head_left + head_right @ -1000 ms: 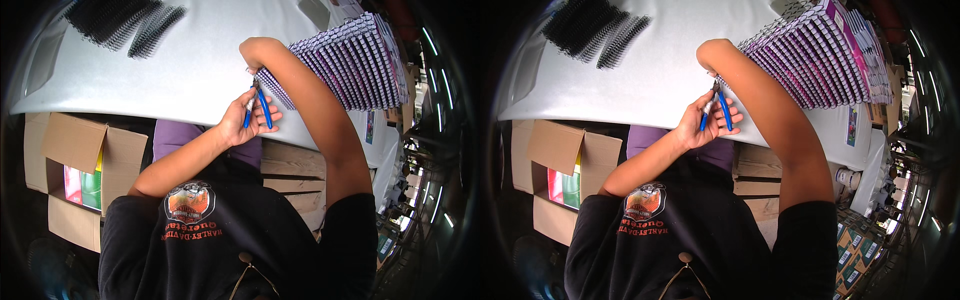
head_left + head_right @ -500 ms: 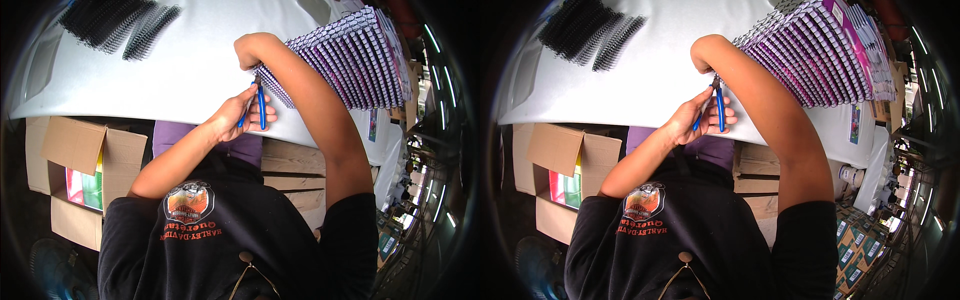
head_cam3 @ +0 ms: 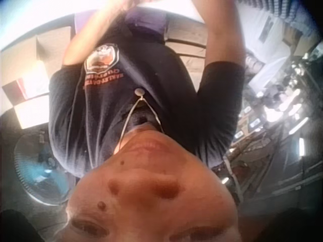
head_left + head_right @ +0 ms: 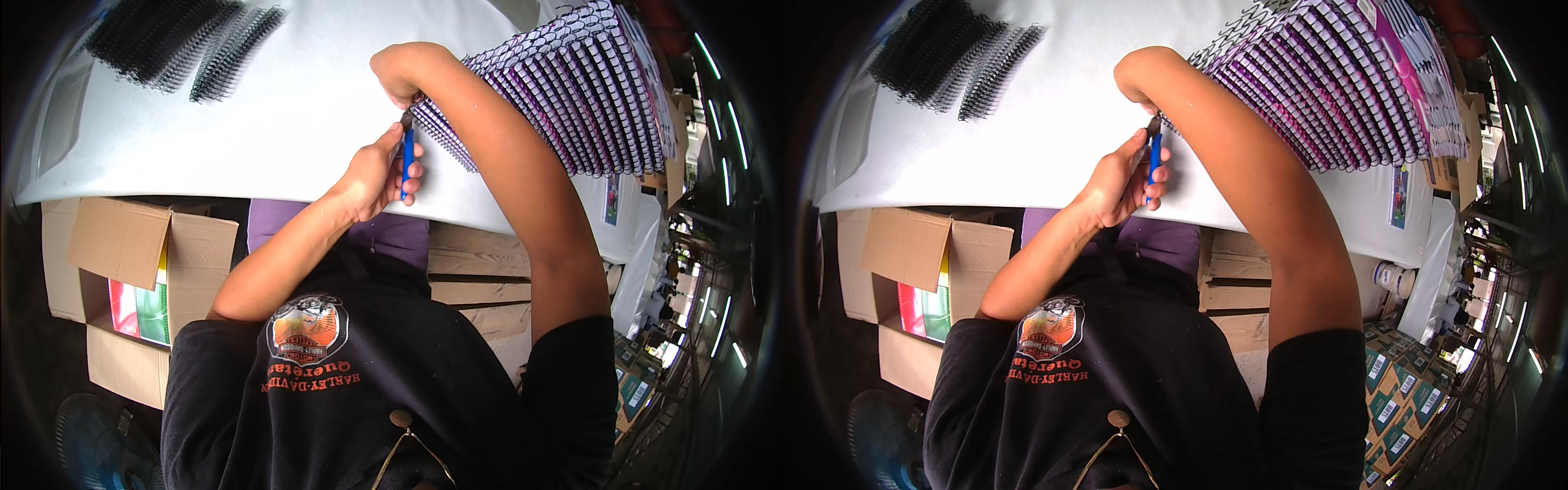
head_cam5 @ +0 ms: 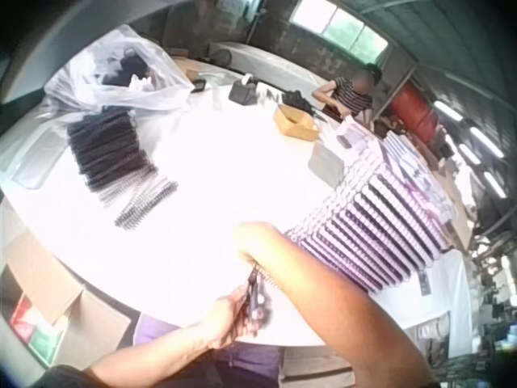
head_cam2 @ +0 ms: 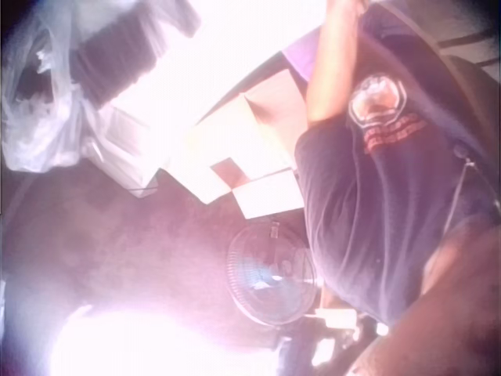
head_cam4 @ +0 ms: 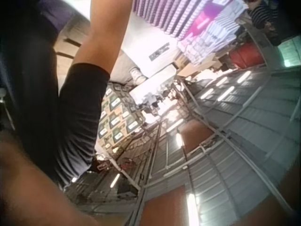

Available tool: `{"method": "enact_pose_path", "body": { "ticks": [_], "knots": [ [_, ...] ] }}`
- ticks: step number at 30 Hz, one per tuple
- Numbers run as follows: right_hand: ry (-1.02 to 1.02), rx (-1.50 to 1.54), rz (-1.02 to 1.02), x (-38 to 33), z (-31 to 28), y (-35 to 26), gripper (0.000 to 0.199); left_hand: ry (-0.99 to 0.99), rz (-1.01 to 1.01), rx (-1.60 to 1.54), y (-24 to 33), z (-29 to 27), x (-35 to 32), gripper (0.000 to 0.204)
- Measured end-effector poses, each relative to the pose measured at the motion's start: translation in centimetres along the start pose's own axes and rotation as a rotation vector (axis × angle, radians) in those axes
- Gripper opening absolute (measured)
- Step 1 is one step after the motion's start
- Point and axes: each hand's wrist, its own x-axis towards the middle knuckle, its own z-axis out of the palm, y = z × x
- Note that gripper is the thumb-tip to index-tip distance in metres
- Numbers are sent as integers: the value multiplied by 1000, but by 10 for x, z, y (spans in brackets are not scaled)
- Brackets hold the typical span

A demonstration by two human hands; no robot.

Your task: The person uses pliers to trim and finish the spiral binding on a stack of purple notebooks by hand.

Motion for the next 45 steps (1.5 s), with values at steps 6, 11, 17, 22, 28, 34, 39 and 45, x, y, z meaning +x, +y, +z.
{"method": "enact_pose_path", "body": {
  "ticks": [6, 11, 17, 22, 28, 34, 39, 45],
  "knots": [
    [7, 30, 27, -3, 0, -1, 17, -29, -41, 1, 0, 9, -8, 54],
    [32, 20, 18, -6, -1, -1, 18, -68, -4, 86, 8, 2, -3, 54],
    [29, -12, 33, -5, -2, -1, 15, -18, -3, 103, 5, 10, -10, 55],
    [40, -35, 19, -5, -2, 0, 14, -66, 9, 99, 9, 4, -3, 56],
    [46, -48, 63, -18, -10, -3, 19, -15, 21, 165, 5, 10, -16, 56],
    [-81, -163, -9, -23, -17, 0, 26, -95, 8, 142, 9, 10, -5, 58],
    [-121, 7, -25, -24, -23, 6, 30, -146, 29, 108, 9, 2, -1, 56],
    [-183, -7, -38, -20, -24, 10, 44, -33, 43, 37, 6, 20, -7, 51]
  ]
}}
